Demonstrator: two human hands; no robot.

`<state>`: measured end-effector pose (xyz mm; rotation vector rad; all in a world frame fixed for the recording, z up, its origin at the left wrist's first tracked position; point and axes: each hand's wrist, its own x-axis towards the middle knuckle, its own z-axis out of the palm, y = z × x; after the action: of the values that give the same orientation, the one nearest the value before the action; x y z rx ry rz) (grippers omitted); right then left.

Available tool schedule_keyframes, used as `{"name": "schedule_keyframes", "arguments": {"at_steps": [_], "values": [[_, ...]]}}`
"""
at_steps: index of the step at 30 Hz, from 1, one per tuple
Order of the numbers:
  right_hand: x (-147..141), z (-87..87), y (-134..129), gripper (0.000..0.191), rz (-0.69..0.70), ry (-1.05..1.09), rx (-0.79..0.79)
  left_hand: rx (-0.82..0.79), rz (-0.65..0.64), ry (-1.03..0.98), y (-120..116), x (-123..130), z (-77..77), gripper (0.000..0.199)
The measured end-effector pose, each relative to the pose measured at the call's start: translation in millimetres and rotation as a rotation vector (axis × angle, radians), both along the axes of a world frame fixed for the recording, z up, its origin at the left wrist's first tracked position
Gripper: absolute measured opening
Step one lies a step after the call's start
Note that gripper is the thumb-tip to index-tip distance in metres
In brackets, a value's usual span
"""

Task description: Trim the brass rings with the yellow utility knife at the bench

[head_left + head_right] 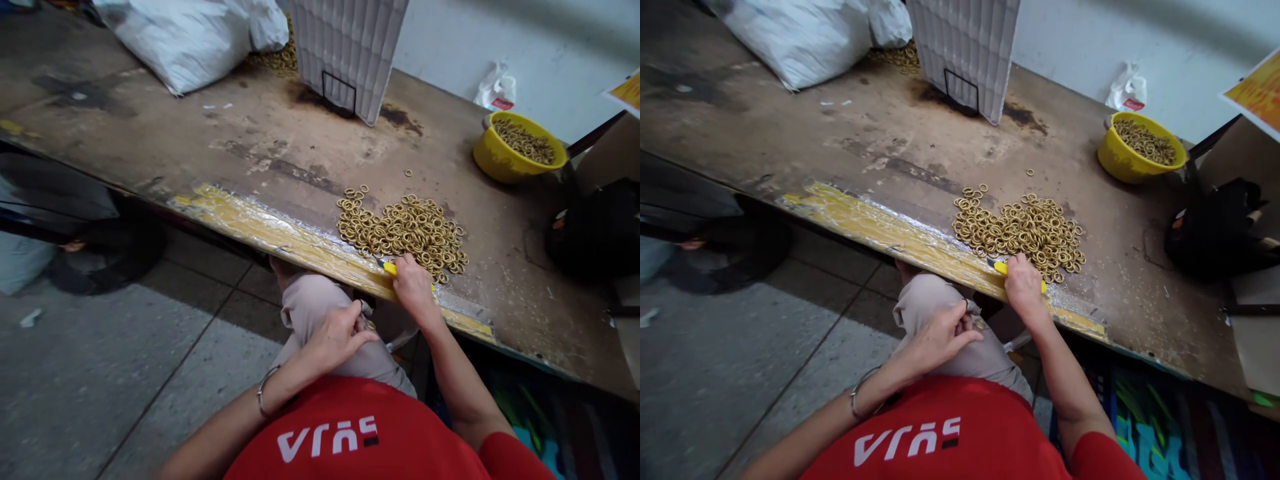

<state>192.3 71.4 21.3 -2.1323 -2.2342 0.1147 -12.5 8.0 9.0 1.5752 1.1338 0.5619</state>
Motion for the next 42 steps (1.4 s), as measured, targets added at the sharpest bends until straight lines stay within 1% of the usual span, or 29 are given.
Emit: {"name": "schedule_keyframes", "arguments": {"at_steps": [2, 4, 5, 7, 9, 11, 14, 17, 20, 22, 25, 27, 30, 33, 36, 38, 40, 41, 42], "values": [[3, 2.6, -5, 0.015, 0.049, 0.246, -0.002, -0.017, 0.066, -0.044, 2, -1, 0.5, 0.024], [4, 8.5, -15, 0.024, 0.123, 0.548, -0.065, -0.047, 0.168, -0.135, 7, -2, 1.3, 0.019], [3, 12.4, -20, 0.029, 0.16, 0.679, -0.117, -0.08, 0.199, -0.189, 10, -3, 1.7, 0.018], [-1, 20.7, -29, 0.034, 0.225, 0.865, -0.223, -0.177, 0.186, -0.293, 16, -3, 2.7, 0.021], [-6, 27.4, -35, 0.033, 0.275, 0.96, -0.295, -0.279, 0.133, -0.381, 21, -3, 4.0, 0.029], [-9, 31.0, -38, 0.032, 0.301, 0.998, -0.337, -0.365, 0.104, -0.439, 22, -3, 5.7, 0.035], [-12, 31.0, -43, 0.031, 0.274, 1.017, -0.311, -0.484, 0.101, -0.502, 20, -3, 8.8, 0.038], [-15, 27.8, -52, 0.028, 0.207, 0.969, -0.174, -0.57, 0.13, -0.608, 15, -4, 11.5, 0.042], [-17, 23.4, -66, 0.019, 0.213, 0.775, -0.057, -0.588, 0.198, -0.676, 10, -2, 12.3, 0.044], [-19, 20.3, -74, 0.015, 0.229, 0.628, -0.024, -0.565, 0.243, -0.685, 8, -1, 11.4, 0.044], [-22, 16.9, -80, 0.022, 0.21, 0.449, -0.018, -0.51, 0.279, -0.683, 5, 2, 9.4, 0.046], [-24, 15.7, -81, 0.024, 0.189, 0.358, -0.018, -0.473, 0.272, -0.674, 4, 4, 8.5, 0.045], [-28, 15.0, -81, 0.022, 0.173, 0.279, -0.018, -0.396, 0.23, -0.634, 4, 4, 8.5, 0.039], [-33, 15.5, -80, 0.017, 0.167, 0.225, -0.024, -0.258, 0.163, -0.54, 5, 2, 10.3, 0.028], [-35, 17.1, -74, 0.017, 0.151, 0.139, -0.063, -0.124, 0.13, -0.419, 2, -5, 17.8, 0.022], [-30, 17.9, -65, 0.019, 0.068, 0.044, -0.131, -0.016, 0.097, -0.353, -2, -11, 26.8, 0.019], [-22, 18.2, -53, 0.022, -0.061, -0.043, -0.188, 0.113, 0.01, -0.305, -7, -16, 35.3, 0.017], [-18, 17.9, -46, 0.023, -0.096, -0.057, -0.185, 0.166, -0.053, -0.298, -8, -18, 37.7, 0.017], [-14, 17.4, -40, 0.023, -0.096, -0.046, -0.155, 0.199, -0.093, -0.282, -9, -18, 38.1, 0.019]]}}
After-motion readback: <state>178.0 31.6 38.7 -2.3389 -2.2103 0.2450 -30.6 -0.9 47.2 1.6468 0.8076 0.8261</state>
